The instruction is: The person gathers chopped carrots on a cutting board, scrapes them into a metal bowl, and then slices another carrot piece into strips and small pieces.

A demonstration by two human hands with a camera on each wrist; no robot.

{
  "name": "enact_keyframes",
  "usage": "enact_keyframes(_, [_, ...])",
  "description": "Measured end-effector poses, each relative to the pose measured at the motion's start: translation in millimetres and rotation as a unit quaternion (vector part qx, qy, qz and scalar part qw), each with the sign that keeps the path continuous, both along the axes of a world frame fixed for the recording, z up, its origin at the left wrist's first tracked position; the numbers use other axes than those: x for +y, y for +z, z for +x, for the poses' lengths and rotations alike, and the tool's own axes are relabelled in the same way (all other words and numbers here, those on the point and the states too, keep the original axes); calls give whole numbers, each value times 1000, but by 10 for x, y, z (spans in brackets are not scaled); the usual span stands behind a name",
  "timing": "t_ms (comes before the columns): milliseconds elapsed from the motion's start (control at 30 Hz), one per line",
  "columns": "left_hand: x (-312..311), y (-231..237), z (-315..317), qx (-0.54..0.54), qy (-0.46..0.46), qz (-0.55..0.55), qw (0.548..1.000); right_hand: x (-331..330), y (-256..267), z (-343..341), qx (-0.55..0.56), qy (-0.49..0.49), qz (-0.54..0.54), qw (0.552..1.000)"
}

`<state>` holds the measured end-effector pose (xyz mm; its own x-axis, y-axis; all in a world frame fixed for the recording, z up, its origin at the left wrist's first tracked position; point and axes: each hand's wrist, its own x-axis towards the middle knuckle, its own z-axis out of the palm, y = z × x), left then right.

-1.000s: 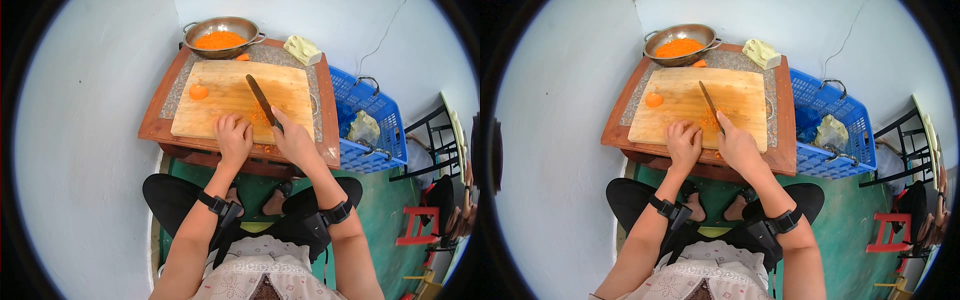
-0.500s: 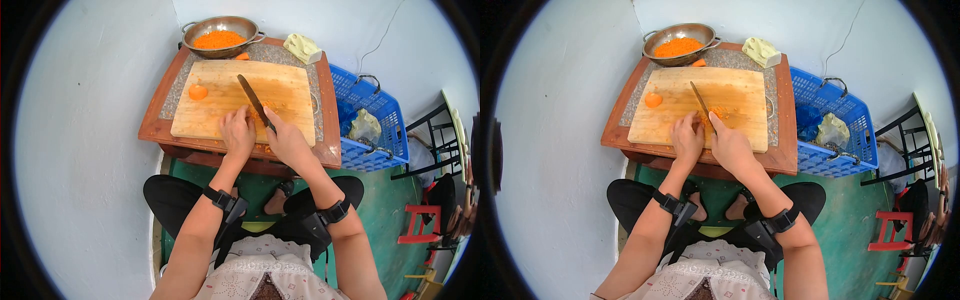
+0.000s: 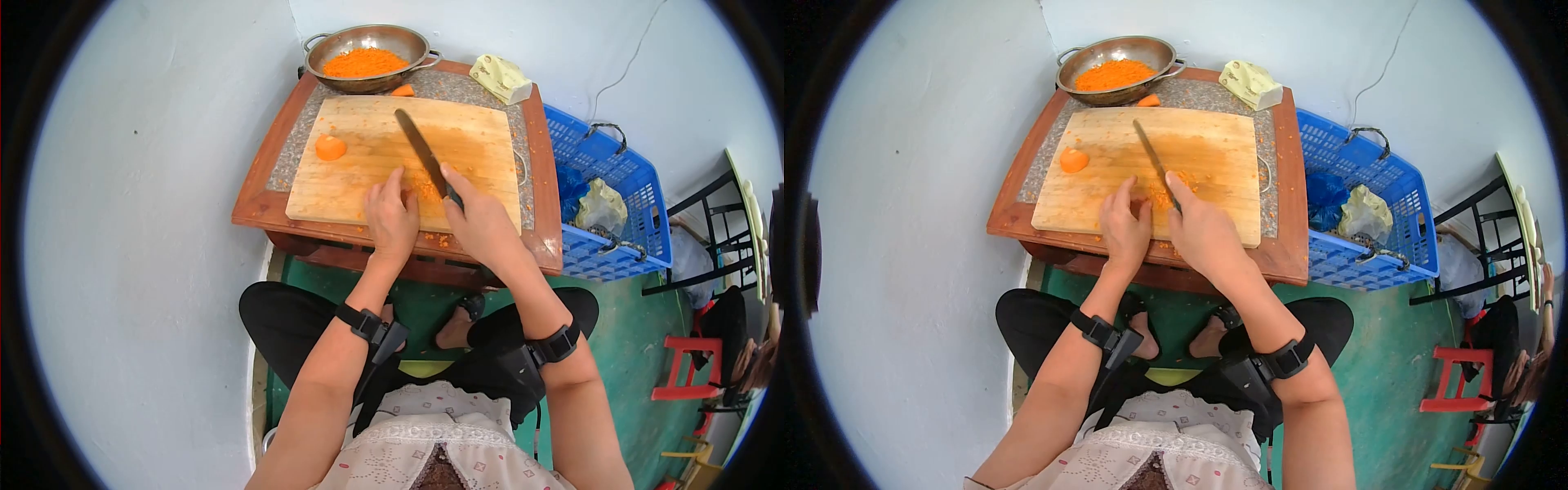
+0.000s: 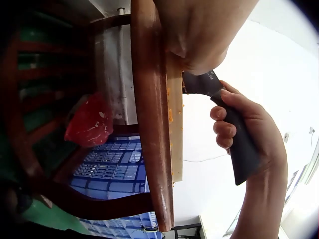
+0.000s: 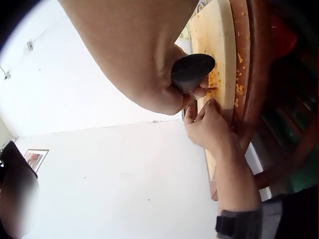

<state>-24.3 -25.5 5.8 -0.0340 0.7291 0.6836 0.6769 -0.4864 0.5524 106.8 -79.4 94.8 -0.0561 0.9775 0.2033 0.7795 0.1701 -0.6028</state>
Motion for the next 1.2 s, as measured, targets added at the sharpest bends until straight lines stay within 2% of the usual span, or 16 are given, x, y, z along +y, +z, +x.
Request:
enact_keyframes(100, [-9, -21, 13, 13, 7, 16, 1000, -20, 117, 29, 0, -17, -11, 1000])
enact_keyframes(167, [-8, -15, 28, 23, 9, 28, 999, 43, -71, 87, -14, -6, -10, 1000])
enact_keyframes(300, [-15, -12, 27, 34, 15, 38, 999, 36, 0, 74, -22, -24, -31, 999])
enact_keyframes(400, [-20, -4, 20, 39, 13, 44, 998, 29, -69, 86, 11, 8, 29, 999])
enact_keyframes(600, [-35, 7, 19, 47, 23, 55, 997, 30, -70, 43, -36, -6, -11, 999])
enact_keyframes(700, [-21, 8, 28, 39, 25, 60, 997, -11, 49, 29, 0, -4, -5, 1000])
enact_keyframes(800, [-29, -16, 31, 36, 25, 56, 997, 0, -53, 42, 5, 18, 12, 1000])
enact_keyframes(900, [-7, -28, 29, 35, 10, 59, 998, 23, -108, 39, -22, 13, -9, 1000])
enact_keyframes(1000, [-29, -4, 9, 41, 14, 71, 997, 13, -11, 52, 6, 2, -24, 1000])
enact_keyframes(1200, [-13, -10, 22, 38, 8, 75, 996, 68, -136, 119, -27, -6, 10, 1000])
